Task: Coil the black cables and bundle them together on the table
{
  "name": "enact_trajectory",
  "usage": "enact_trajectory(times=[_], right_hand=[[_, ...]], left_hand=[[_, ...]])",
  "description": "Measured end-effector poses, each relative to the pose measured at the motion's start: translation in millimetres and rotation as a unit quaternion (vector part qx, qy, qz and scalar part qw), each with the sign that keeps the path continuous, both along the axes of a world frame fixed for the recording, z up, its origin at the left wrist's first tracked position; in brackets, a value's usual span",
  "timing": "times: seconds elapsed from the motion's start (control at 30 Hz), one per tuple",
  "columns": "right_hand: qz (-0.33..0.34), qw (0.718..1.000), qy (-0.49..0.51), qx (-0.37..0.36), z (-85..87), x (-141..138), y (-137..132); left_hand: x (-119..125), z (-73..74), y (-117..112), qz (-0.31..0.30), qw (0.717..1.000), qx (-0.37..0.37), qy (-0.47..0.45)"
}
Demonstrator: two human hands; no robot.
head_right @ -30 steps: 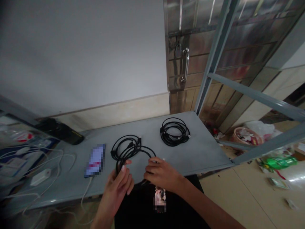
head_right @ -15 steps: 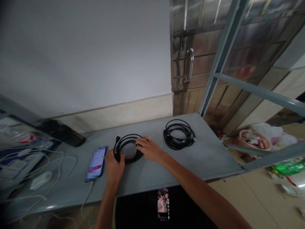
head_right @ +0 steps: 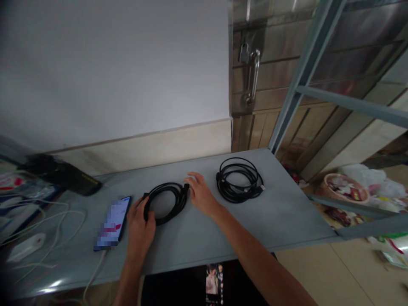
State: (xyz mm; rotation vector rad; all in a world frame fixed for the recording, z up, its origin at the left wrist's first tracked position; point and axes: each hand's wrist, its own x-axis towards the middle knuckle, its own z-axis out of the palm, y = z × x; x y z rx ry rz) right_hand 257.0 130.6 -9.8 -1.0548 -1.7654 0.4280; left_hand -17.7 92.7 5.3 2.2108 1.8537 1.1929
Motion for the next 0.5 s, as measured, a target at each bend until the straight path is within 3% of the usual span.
enact_trajectory(times=[0.17, 0.33, 0.5], right_hand=[[0.021, 0.996, 0.076, -0.040, 0.1, 0, 2], [0.015, 0.994, 0.097, -0.049, -3.9, -1, 5], [0.011, 0.992, 0.114, -0.048, -8.3, 1, 8]], left_hand=[[9, 12.6, -5, -0.002, 0.998, 0.055, 0.040], [22, 21.8, -18, -0.151, 0.978, 0.096, 0.110], [22, 14.4, -20, -0.179, 0.970, 0.070, 0.148]])
